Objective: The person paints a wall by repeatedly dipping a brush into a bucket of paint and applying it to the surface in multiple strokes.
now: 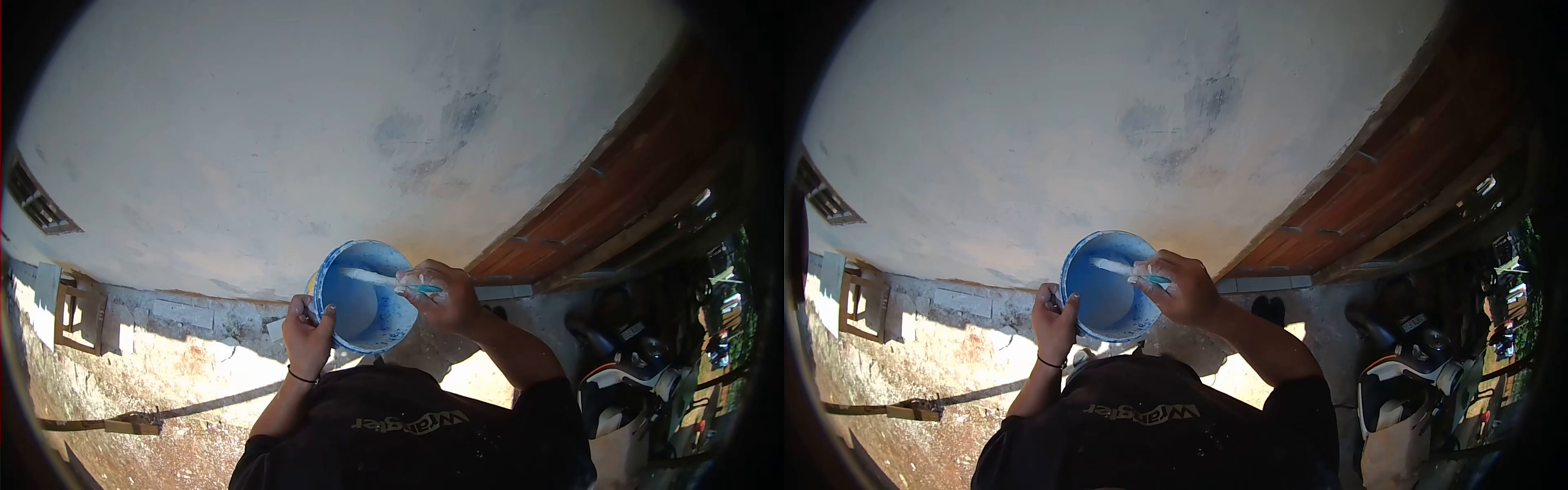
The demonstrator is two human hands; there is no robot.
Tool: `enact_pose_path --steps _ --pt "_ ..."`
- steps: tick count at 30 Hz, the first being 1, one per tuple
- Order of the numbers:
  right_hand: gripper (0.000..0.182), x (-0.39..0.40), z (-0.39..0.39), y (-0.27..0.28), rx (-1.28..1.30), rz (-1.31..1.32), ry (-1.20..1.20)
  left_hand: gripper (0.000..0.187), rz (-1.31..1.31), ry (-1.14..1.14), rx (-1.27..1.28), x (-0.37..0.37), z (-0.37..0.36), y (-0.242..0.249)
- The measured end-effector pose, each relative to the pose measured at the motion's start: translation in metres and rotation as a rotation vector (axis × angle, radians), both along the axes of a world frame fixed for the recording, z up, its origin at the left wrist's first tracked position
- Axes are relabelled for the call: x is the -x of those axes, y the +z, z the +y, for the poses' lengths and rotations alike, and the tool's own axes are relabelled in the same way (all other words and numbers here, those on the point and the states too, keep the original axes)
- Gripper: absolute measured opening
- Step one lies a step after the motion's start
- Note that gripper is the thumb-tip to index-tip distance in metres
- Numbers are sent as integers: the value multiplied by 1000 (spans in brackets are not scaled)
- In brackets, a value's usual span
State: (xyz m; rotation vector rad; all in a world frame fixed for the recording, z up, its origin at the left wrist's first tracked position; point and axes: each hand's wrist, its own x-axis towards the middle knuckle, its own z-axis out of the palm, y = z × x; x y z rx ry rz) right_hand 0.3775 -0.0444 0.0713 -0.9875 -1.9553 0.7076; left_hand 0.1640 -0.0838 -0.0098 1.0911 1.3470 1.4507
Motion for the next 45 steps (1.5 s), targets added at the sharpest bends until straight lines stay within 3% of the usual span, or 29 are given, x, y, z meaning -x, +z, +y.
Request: enact_pose_path --steps 1,3,5,9,21,27,32,36,38,39,41,43,45 --pt "16 -8 -2 9 -261 -101 -11 16 -9 22 3 0 0 -3" --pt "16 -34 8 33 -140 80 -96 16 -14 31 -2 0 3 -9" --pt "15 -53 16 66 -224 128 -166 17 39 53 6 -1 3 -11" --pt "14 -80 34 128 -529 -91 -233 17 83 97 14 -2 2 -8" --pt "15 -91 71 233 -744 -281 -292 13 28 154 5 -6 -5 3" --pt "18 -84 56 219 -1068 -324 -260 14 -26 141 10 -4 -3 -3" --pt "16 -79 72 118 -1463 -843 -193 14 85 140 -27 -2 1 -12" --pt "15 -83 71 73 -1464 -917 -169 14 30 120 -13 -1 2 -4" --pt "17 -86 65 79 -1361 -736 -158 14 39 106 -3 1 3 -8" --pt "17 -86 62 89 -1361 -733 -162 14 44 94 9 2 4 -10" --pt "22 -88 58 120 -1045 -516 -162 13 49 98 -5 0 2 -10" --pt "25 -89 68 149 -1013 -453 -106 13 50 99 -15 0 3 -15" --pt "22 -83 71 178 -907 -463 -205 13 74 82 -28 3 6 -25"
